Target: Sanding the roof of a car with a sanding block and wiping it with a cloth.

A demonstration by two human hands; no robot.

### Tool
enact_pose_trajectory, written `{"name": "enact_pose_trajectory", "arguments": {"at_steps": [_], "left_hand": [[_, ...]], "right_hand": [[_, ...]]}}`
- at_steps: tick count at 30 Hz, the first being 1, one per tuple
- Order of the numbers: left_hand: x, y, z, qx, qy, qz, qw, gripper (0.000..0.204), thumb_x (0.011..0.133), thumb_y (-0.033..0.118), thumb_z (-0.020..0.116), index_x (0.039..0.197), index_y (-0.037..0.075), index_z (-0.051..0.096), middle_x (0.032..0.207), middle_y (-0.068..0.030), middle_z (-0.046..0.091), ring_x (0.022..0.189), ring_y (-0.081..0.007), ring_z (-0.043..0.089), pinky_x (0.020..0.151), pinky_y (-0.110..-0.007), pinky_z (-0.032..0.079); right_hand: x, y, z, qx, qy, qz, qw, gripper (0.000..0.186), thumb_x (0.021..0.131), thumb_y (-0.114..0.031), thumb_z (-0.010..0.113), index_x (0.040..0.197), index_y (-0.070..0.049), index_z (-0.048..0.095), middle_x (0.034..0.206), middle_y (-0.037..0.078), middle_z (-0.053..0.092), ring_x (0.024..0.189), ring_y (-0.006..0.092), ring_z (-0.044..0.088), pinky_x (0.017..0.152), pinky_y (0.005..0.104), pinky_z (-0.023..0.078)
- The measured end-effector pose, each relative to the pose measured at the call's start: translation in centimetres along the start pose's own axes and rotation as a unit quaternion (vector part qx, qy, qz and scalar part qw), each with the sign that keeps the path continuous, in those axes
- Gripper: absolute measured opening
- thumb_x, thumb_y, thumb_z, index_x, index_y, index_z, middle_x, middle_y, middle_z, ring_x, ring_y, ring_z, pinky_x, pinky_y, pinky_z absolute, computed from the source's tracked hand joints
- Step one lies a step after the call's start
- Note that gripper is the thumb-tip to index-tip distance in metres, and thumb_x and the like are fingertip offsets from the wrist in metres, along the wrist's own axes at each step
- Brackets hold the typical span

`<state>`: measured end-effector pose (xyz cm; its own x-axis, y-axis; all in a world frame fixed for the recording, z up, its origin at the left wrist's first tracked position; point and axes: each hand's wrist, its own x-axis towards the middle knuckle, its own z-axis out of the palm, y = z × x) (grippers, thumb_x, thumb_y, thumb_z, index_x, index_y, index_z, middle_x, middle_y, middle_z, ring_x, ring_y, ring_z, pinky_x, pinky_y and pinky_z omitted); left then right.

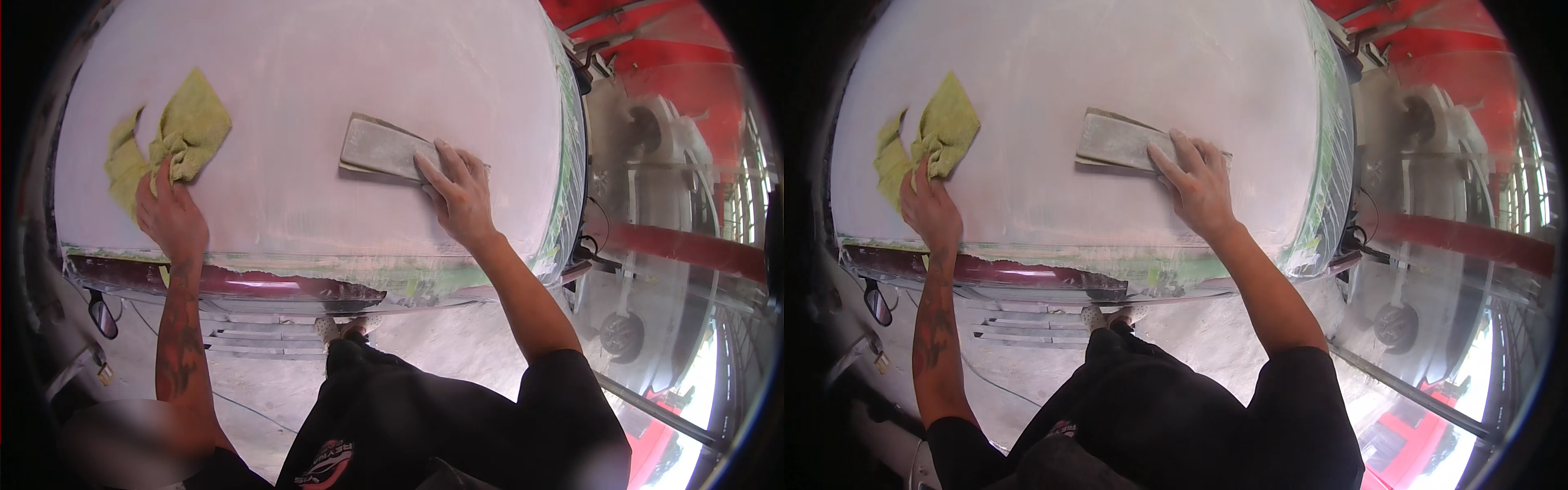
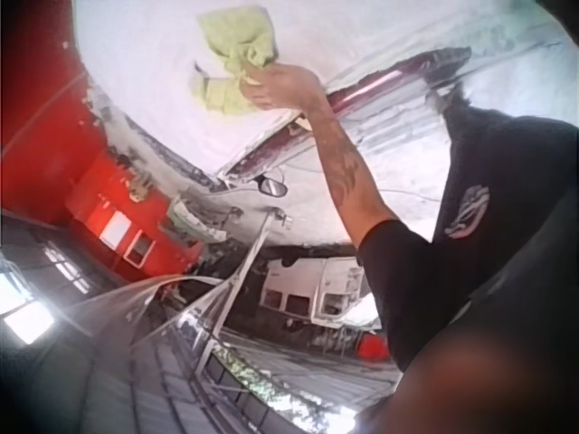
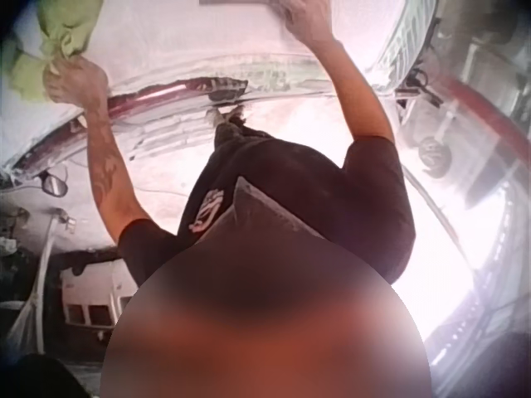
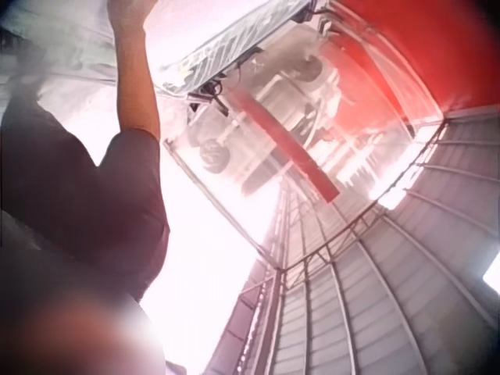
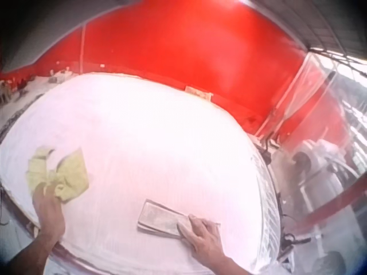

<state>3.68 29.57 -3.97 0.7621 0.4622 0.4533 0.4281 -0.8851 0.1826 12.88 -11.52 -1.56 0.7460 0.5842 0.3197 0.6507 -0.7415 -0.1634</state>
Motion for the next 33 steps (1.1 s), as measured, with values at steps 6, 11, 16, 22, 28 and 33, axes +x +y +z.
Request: {"name": "enact_pose_trajectory", "arguments": {"at_steps": [6, 11, 16, 22, 28, 33], "left_hand": [[0.0, 1.0, -0.1, -0.011, 0.000, 0.018, 1.000, 0.045, 0.093, 0.013, 0.051, 0.137, 0.019, 0.052, 0.134, -0.0173, 0.043, 0.130, -0.0365, 0.038, 0.109, -0.052, 0.027], [-0.1, 0.7, 0.2, -0.018, -0.002, 0.014, 1.000, 0.044, 0.093, 0.011, 0.050, 0.137, 0.017, 0.052, 0.134, -0.0178, 0.042, 0.130, -0.0374, 0.037, 0.109, -0.052, 0.026], [-0.2, 0.5, -0.2, -0.002, -0.015, 0.010, 1.000, 0.045, 0.093, 0.011, 0.050, 0.138, 0.018, 0.052, 0.135, -0.0182, 0.041, 0.131, -0.0371, 0.036, 0.109, -0.052, 0.026], [0.1, 1.3, -0.1, -0.007, -0.012, -0.005, 1.000, 0.046, 0.093, 0.012, 0.050, 0.138, 0.019, 0.051, 0.137, -0.0186, 0.041, 0.131, -0.0373, 0.036, 0.109, -0.052, 0.026], [0.0, 0.6, -0.2, -0.006, -0.008, -0.001, 1.000, 0.046, 0.092, 0.013, 0.051, 0.138, 0.019, 0.051, 0.137, -0.0186, 0.041, 0.130, -0.0376, 0.037, 0.109, -0.052, 0.027], [-0.3, 0.5, 0.3, -0.002, -0.006, 0.005, 1.000, 0.046, 0.092, 0.013, 0.051, 0.138, 0.019, 0.052, 0.136, -0.0182, 0.041, 0.129, -0.0376, 0.037, 0.109, -0.052, 0.027]], "right_hand": [[8.5, 8.2, 0.3, -0.102, 0.078, 0.029, 0.991, 0.044, 0.085, -0.021, 0.069, 0.128, -0.023, 0.061, 0.130, 0.010, 0.057, 0.107, 0.0345, 0.055, 0.087, 0.0461, 0.048], [14.7, 11.6, 1.8, -0.136, 0.069, 0.126, 0.980, 0.039, 0.091, -0.027, 0.062, 0.129, -0.023, 0.061, 0.127, 0.013, 0.059, 0.105, 0.0375, 0.057, 0.084, 0.0476, 0.049], [1.9, 0.6, 0.2, -0.048, 0.023, 0.071, 0.996, 0.052, 0.081, -0.021, 0.072, 0.132, -0.024, 0.059, 0.130, 0.012, 0.053, 0.106, 0.0334, 0.054, 0.088, 0.0467, 0.043], [8.1, 7.8, -0.6, -0.119, 0.058, 0.040, 0.990, 0.044, 0.086, -0.023, 0.067, 0.129, -0.022, 0.060, 0.117, 0.011, 0.058, 0.098, 0.0334, 0.056, 0.077, 0.0458, 0.047], [15.4, 9.7, 1.1, -0.148, -0.006, 0.195, 0.970, 0.040, 0.095, -0.030, 0.057, 0.134, -0.023, 0.056, 0.125, 0.014, 0.058, 0.107, 0.0378, 0.055, 0.085, 0.0480, 0.048], [1.9, -3.1, 0.4, -0.031, -0.002, 0.020, 0.999, 0.046, 0.084, -0.018, 0.066, 0.129, -0.024, 0.061, 0.131, 0.015, 0.054, 0.109, 0.0331, 0.052, 0.094, 0.0471, 0.043]]}}
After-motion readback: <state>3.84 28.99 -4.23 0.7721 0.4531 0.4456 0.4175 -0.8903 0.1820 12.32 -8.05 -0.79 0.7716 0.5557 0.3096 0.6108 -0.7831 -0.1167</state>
